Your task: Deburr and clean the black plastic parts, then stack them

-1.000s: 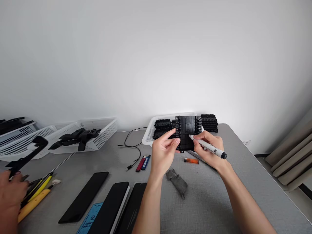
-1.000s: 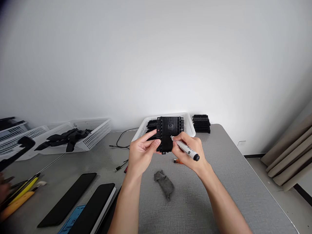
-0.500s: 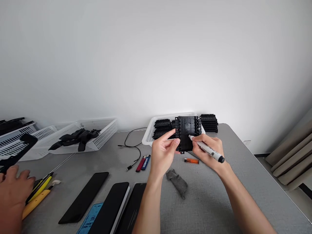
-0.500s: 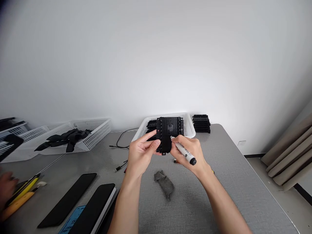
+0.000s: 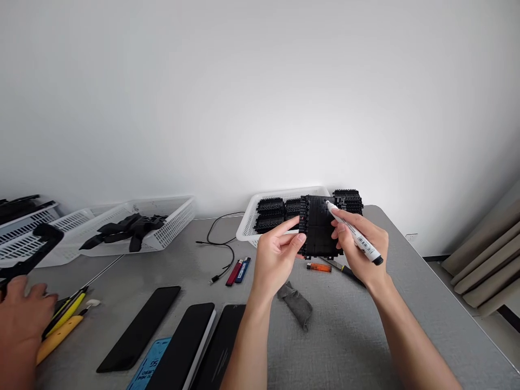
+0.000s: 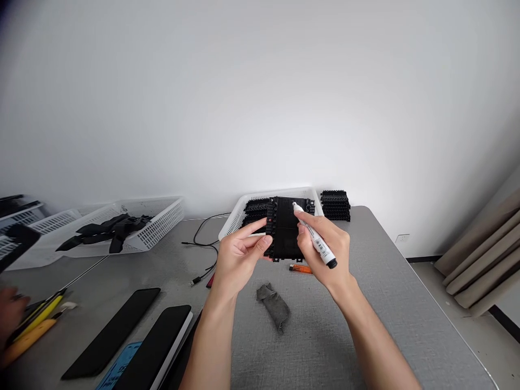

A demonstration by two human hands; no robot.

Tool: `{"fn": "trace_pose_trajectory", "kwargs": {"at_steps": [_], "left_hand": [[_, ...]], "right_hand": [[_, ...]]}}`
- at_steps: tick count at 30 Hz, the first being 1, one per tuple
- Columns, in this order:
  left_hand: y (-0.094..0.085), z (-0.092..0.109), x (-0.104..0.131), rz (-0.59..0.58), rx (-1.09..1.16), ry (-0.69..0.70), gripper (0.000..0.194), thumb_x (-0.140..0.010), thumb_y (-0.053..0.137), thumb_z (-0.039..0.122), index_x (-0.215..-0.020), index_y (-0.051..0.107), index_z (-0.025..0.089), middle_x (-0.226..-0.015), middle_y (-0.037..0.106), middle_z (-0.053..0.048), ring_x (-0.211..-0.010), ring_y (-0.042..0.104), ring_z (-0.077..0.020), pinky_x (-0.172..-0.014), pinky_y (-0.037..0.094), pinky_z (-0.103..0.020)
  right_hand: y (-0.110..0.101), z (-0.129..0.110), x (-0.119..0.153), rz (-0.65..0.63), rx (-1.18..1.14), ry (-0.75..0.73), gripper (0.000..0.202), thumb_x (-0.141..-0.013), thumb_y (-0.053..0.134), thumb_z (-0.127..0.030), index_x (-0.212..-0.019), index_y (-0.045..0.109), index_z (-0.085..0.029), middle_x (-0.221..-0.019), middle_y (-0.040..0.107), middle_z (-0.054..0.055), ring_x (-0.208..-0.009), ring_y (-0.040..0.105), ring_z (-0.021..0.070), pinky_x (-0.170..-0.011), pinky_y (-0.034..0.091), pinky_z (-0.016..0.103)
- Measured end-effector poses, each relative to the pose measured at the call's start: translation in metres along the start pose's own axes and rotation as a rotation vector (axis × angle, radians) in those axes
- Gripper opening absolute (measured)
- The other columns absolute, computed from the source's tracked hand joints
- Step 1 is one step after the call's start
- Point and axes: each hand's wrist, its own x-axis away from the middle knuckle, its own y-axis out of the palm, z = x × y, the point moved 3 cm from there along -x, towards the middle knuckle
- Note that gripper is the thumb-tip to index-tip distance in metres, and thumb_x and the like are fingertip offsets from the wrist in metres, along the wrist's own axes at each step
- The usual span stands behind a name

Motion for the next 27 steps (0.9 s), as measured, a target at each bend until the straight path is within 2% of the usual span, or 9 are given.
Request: {"fn": "trace_pose_trajectory", "kwargs": {"at_steps": [5,18,27], "left_hand": [[0.0007,0.0007,0.0017,-0.008,-0.042,0.033,0.063,-0.08,0.073,0.049,-0.13,0.065,0.011,-0.072,0.076,-0.005,-0.072,0.071,-0.024,-0.056,0.064,-0.032],[-0.0005,0.0,0.0043,0.001,-0.057,0.031,0.063,-0.08,0.074,0.047,-0.131,0.065,0.012,-0.088,0.08,-0.007,-0.08,0.073,-0.0261,-0.056,0.064,-0.029],[-0.0012,-0.0021,0.0025,-0.008,-0.01,-0.006,0.068,-0.075,0.077,0.049,-0.13,0.065,0.01,-0.083,0.079,-0.006,-0.075,0.071,-0.0243,-0.054,0.065,-0.032]], "right_hand": [[-0.0002,0.004,-0.0005,-0.01,0.02,0.007,0.027,-0.095,0.058,-0.03,-0.117,0.073,-0.024,-0.082,0.071,0.005,-0.062,0.067,0.0166,-0.054,0.055,0.029],[0.0002,0.0033,-0.0022,-0.006,0.041,-0.051,0.027,-0.095,0.057,-0.026,-0.115,0.074,-0.022,-0.078,0.069,0.003,-0.056,0.062,0.0126,-0.05,0.052,0.025],[0.0041,0.0013,-0.0032,-0.031,0.069,-0.175,0.028,-0.095,0.056,-0.019,-0.119,0.071,-0.021,-0.087,0.072,0.005,-0.075,0.067,0.0154,-0.065,0.055,0.028]]}}
